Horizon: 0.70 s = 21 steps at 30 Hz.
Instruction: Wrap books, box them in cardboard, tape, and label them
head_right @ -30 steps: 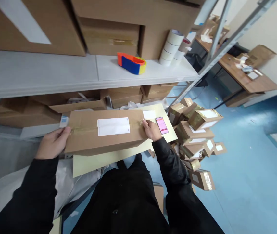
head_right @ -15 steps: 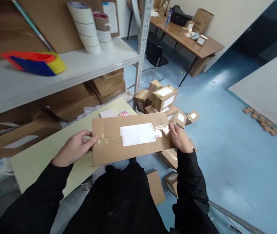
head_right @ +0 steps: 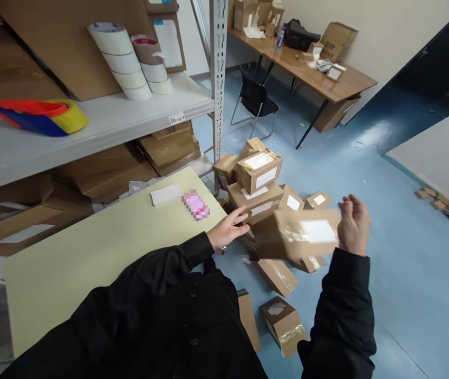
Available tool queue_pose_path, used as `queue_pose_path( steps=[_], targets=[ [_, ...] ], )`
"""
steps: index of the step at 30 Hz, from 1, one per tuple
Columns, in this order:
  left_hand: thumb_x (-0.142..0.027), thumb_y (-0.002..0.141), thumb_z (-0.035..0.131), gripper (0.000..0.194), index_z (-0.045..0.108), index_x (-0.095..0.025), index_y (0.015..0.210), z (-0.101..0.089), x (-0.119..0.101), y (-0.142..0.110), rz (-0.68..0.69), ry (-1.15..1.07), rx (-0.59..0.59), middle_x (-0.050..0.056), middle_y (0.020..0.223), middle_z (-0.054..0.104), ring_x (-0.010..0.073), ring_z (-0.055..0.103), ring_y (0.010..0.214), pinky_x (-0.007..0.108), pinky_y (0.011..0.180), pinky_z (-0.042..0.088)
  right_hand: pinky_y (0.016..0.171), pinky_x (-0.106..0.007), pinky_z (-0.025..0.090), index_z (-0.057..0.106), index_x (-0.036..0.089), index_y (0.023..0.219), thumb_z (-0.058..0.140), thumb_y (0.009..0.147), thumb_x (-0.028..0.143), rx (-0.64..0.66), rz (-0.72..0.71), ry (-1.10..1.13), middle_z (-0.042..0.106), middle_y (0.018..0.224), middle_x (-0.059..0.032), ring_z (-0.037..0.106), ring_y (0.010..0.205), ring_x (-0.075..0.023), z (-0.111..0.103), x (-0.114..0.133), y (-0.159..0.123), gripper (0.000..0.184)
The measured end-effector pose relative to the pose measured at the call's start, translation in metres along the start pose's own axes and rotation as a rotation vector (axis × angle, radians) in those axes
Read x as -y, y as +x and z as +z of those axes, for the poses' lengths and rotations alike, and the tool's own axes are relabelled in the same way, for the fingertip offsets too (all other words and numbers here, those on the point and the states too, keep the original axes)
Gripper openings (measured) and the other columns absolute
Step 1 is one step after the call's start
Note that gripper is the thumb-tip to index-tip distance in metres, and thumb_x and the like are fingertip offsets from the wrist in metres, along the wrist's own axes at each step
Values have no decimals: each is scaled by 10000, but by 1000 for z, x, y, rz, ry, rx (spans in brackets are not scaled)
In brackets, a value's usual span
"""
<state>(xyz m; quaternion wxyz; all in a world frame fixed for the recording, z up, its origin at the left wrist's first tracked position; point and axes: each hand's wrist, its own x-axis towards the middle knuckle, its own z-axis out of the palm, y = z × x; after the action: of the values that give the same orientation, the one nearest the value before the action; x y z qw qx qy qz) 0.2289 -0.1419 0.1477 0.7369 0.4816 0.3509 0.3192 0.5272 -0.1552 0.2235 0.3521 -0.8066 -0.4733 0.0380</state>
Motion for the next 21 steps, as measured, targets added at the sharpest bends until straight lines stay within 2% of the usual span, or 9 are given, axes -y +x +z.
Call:
queue_pose_path(
  steps=[2,4,6,9,12,14,16,21],
  targets=[
    [-334,732,699,855,266,-129,1440,-21,0,-6,7,16,-67,265,1414,389,321,373,1331,468,1001,421,884,-357,500,402,146,1334,325,959,406,120,-81,292,542,1275,-216,649,991,-189,20,15,-4,463],
    [-347,725,709,846,291,-117,1424,-49,-1,-17,27,43,-197,256,1354,468,310,444,1283,462,999,430,865,-443,515,432,181,1309,450,905,449,307,-181,522,573,1252,-182,668,947,-224,47,40,-19,486],
    [-357,734,700,811,313,-131,1411,-78,-4,-35,70,82,-358,226,1305,526,283,532,1203,444,991,444,823,-437,539,446,210,1297,534,865,443,476,-273,627,597,1225,-158,674,921,-225,81,72,-42,498],
    [-369,762,667,726,353,-179,1389,-117,-9,-76,131,182,-608,180,1269,569,242,632,1051,427,945,481,747,-384,564,402,224,1334,565,854,408,691,-386,720,614,1200,-149,683,853,-204,134,124,-87,539],
    [-365,776,642,581,466,-163,1291,-145,-7,-130,148,266,-862,165,1199,616,219,654,985,393,906,500,543,-285,544,405,217,1336,554,855,399,894,-531,690,633,1172,-145,681,795,-195,179,173,-136,535],
    [-354,771,638,489,533,-152,1204,-157,0,-170,137,284,-1025,157,1147,643,210,656,967,372,894,500,390,-215,445,426,212,1320,540,857,396,1035,-638,660,639,1162,-142,676,782,-195,200,201,-167,511],
    [-344,762,639,440,563,-159,1154,-163,12,-211,115,282,-1187,144,1109,661,203,661,945,362,876,502,331,-190,376,447,208,1303,528,861,391,1157,-739,652,649,1145,-133,672,770,-189,214,228,-197,485],
    [-350,756,610,400,579,-143,1097,-161,52,-315,56,203,-1582,135,1038,682,200,671,887,352,813,518,382,-209,447,500,201,1253,522,865,374,1378,-990,639,682,1070,-108,670,764,-179,228,281,-272,426]
  ],
)
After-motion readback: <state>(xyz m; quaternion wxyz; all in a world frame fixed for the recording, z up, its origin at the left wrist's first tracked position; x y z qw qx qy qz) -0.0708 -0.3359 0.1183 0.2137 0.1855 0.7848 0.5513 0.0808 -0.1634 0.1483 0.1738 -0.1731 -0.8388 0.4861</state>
